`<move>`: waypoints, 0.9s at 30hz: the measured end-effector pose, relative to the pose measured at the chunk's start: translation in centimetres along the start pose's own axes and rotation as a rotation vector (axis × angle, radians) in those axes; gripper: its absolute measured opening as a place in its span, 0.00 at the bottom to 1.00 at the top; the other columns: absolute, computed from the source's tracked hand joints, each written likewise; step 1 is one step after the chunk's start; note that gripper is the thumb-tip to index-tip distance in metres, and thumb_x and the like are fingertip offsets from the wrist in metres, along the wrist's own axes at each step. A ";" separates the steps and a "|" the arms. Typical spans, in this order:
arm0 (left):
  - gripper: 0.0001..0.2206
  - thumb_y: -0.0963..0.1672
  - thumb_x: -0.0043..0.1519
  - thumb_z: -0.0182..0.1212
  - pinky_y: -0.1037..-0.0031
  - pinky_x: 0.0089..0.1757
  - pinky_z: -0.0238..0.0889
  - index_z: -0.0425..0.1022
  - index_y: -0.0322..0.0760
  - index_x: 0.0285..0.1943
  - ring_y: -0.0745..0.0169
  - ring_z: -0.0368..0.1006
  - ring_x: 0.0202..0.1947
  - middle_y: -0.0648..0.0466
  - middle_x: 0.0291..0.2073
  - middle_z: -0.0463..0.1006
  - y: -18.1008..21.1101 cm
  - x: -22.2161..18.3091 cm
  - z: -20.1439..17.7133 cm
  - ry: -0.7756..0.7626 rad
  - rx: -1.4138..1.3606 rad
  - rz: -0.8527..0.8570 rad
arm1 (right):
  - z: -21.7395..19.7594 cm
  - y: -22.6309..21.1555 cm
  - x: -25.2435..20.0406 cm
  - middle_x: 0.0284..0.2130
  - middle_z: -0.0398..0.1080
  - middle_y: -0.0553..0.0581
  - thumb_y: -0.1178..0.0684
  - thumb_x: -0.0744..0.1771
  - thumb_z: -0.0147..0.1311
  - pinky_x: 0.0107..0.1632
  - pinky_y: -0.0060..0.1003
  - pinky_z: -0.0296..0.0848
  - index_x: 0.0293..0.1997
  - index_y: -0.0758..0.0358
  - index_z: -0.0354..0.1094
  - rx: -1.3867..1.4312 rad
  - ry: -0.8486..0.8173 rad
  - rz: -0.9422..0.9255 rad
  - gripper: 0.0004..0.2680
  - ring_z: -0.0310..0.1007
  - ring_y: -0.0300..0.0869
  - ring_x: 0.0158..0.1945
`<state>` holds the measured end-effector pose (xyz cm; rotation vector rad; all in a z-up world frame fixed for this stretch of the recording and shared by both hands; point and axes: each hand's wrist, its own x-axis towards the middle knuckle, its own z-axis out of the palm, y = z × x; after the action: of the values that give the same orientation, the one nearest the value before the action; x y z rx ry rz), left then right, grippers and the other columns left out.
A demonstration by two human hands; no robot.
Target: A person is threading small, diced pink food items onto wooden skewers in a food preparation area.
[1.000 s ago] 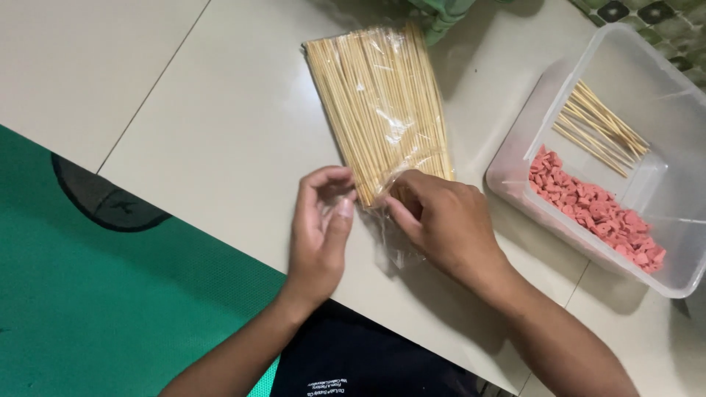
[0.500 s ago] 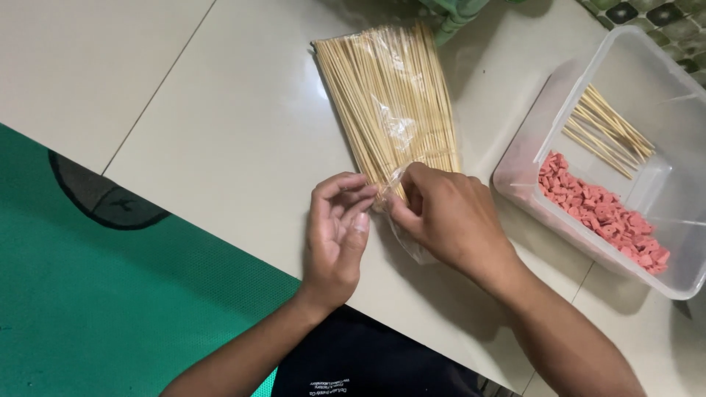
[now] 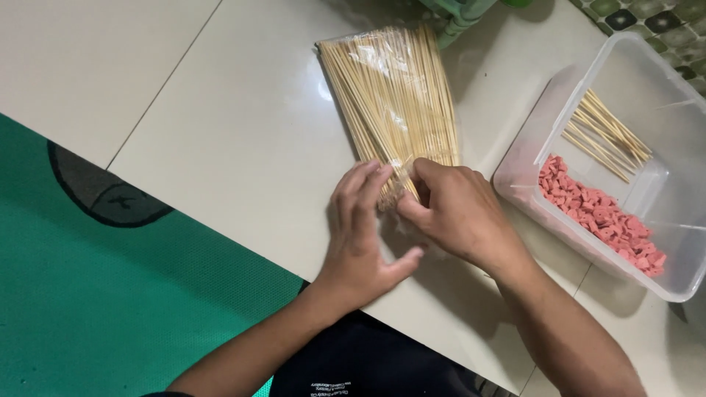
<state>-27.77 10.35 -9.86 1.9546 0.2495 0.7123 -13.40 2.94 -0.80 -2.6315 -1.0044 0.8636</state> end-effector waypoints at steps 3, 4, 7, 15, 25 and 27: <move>0.65 0.43 0.36 0.85 0.38 0.70 0.33 0.38 0.41 0.82 0.27 0.37 0.76 0.35 0.76 0.43 0.5 1.3 0.0 -0.124 0.066 -0.081 | 0.1 0.1 -0.1 0.21 0.74 0.66 0.40 0.67 0.50 0.39 0.60 0.74 0.34 0.60 0.68 -0.051 -0.051 0.029 0.13 0.78 0.67 0.33; 0.65 0.43 0.36 0.85 0.38 0.70 0.33 0.38 0.41 0.82 0.27 0.37 0.76 0.35 0.76 0.43 0.4 1.9 0.1 -0.123 0.067 -0.081 | 0.0 0.1 -0.2 0.21 0.74 0.66 0.40 0.67 0.50 0.39 0.60 0.74 0.34 0.60 0.68 -0.051 -0.050 0.027 0.13 0.78 0.67 0.33; 0.57 0.38 0.46 0.77 0.42 0.72 0.36 0.36 0.40 0.82 0.28 0.39 0.76 0.35 0.75 0.45 0.2 3.1 0.6 -0.041 0.228 -0.085 | -0.2 0.0 -0.4 0.22 0.73 0.69 0.39 0.69 0.44 0.38 0.60 0.73 0.34 0.62 0.66 -0.079 -0.082 0.029 0.15 0.77 0.68 0.33; 0.59 0.40 0.49 0.80 0.40 0.70 0.33 0.31 0.41 0.83 0.28 0.36 0.76 0.36 0.75 0.40 -0.1 3.9 1.0 -0.061 0.301 -0.177 | -0.2 0.3 -2.1 0.23 0.71 0.72 0.40 0.70 0.34 0.37 0.63 0.72 0.38 0.59 0.60 -0.154 -0.081 -0.026 0.14 0.76 0.71 0.33; 0.59 0.42 0.49 0.81 0.43 0.70 0.37 0.32 0.43 0.83 0.29 0.37 0.77 0.35 0.76 0.39 0.6 4.1 0.5 -0.107 0.307 -0.219 | -0.2 2.4 -4.3 0.23 0.70 0.75 0.42 0.70 0.36 0.35 0.65 0.70 0.36 0.61 0.59 -0.101 -0.093 0.014 0.13 0.74 0.74 0.33; 0.62 0.45 0.47 0.85 0.39 0.70 0.33 0.32 0.45 0.83 0.27 0.34 0.77 0.36 0.77 0.36 0.4 4.0 0.4 -0.117 0.249 -0.204 | -0.3 3.1 -4.4 0.21 0.67 0.74 0.44 0.69 0.39 0.33 0.62 0.69 0.35 0.59 0.58 0.014 -0.100 -0.048 0.11 0.72 0.72 0.29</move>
<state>-24.41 11.70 -8.11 2.1600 0.4767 0.4483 -14.20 -2.29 0.30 -2.5639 -1.0767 0.9955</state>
